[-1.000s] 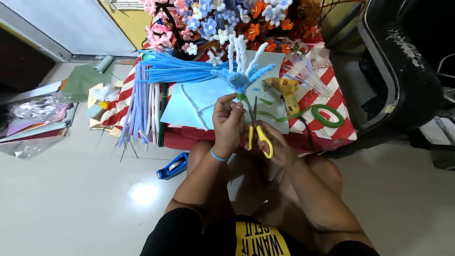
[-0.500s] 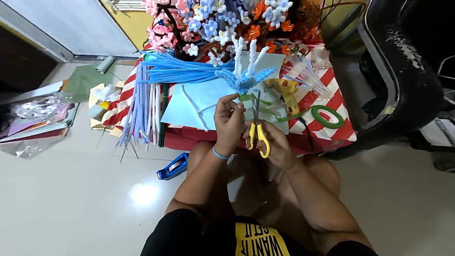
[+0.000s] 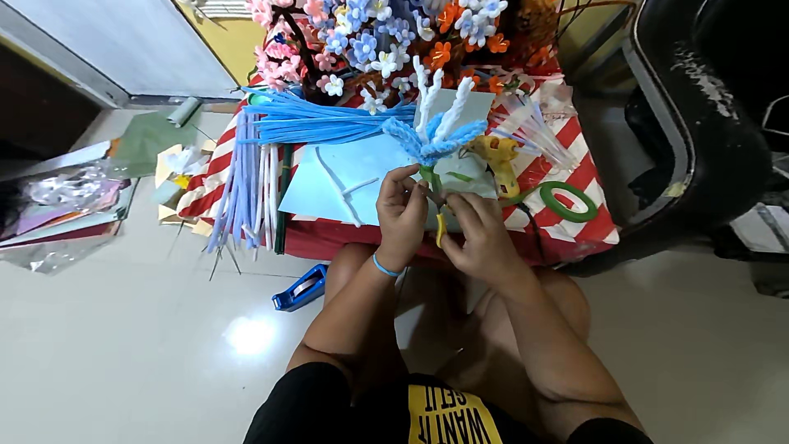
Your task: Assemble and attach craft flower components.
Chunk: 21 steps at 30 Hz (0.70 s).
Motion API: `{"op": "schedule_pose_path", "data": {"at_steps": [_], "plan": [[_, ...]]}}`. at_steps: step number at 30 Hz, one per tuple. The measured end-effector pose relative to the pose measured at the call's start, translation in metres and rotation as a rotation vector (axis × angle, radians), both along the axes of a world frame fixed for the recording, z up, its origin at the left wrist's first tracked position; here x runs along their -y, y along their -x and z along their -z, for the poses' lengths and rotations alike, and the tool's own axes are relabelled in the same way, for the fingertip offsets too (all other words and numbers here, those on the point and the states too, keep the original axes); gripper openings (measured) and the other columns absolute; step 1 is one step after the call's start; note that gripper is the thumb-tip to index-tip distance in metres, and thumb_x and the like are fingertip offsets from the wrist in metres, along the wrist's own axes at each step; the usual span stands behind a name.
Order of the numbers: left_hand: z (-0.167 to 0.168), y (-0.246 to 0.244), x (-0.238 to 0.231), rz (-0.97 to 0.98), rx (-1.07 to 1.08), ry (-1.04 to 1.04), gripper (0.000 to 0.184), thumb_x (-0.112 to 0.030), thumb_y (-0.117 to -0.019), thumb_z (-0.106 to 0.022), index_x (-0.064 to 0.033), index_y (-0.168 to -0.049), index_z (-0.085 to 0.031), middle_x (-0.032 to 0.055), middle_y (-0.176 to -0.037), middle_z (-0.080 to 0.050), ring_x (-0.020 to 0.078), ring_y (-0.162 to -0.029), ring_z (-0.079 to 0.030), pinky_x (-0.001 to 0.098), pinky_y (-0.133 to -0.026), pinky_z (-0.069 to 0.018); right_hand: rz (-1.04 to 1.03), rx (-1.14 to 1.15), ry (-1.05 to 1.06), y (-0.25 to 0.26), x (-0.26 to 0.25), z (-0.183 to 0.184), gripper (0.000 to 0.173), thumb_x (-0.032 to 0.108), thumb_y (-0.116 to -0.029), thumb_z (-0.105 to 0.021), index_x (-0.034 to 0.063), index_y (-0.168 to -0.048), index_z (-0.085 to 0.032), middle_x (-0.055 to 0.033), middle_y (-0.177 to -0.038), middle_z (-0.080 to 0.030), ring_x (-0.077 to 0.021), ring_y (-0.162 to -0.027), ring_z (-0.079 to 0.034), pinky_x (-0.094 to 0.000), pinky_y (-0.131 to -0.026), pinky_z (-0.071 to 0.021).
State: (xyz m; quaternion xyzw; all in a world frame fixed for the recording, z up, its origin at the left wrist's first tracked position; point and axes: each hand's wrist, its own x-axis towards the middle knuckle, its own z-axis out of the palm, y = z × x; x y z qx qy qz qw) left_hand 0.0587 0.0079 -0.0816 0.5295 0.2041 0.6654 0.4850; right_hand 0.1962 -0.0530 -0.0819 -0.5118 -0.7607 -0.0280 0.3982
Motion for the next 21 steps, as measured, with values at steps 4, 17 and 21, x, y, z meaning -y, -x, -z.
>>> {"op": "schedule_pose_path", "data": {"at_steps": [4, 17, 21], "plan": [[0.0006, -0.0011, 0.0019, 0.006, -0.013, 0.000, 0.027, 0.000, -0.0994, -0.057, -0.0127, -0.124, -0.059, -0.0050, -0.079, -0.059, -0.0008, -0.053, -0.049, 0.0142, -0.048, -0.0449, 0.052, 0.079, -0.068, -0.0021, -0.0026, -0.0007, 0.043, 0.015, -0.0861, -0.067, -0.0016, -0.126, -0.066, -0.0200, -0.113, -0.068, -0.0339, -0.098, -0.066, -0.0526, -0.081, -0.0480], [0.0033, -0.0073, 0.0050, 0.007, -0.067, -0.037, 0.025, -0.001, -0.0999, -0.056, -0.0102, -0.123, -0.059, -0.0052, -0.082, -0.063, -0.0018, -0.056, -0.052, 0.0144, -0.051, -0.0461, 0.114, 0.114, -0.156, -0.0055, -0.0042, -0.0062, 0.041, 0.014, -0.0859, -0.068, -0.0004, -0.124, -0.069, -0.0195, -0.103, -0.069, -0.0324, -0.085, -0.067, -0.0466, -0.069, -0.0487], [0.0044, -0.0081, 0.0048, 0.004, -0.082, -0.029, 0.024, -0.001, -0.0999, -0.056, -0.0092, -0.122, -0.058, -0.0049, -0.080, -0.062, -0.0014, -0.055, -0.051, 0.0148, -0.050, -0.0453, 0.104, 0.115, -0.158, -0.0068, -0.0053, -0.0062, 0.040, 0.013, -0.0870, -0.067, -0.0012, -0.125, -0.069, -0.0192, -0.100, -0.069, -0.0318, -0.081, -0.067, -0.0454, -0.067, -0.0493]]}}
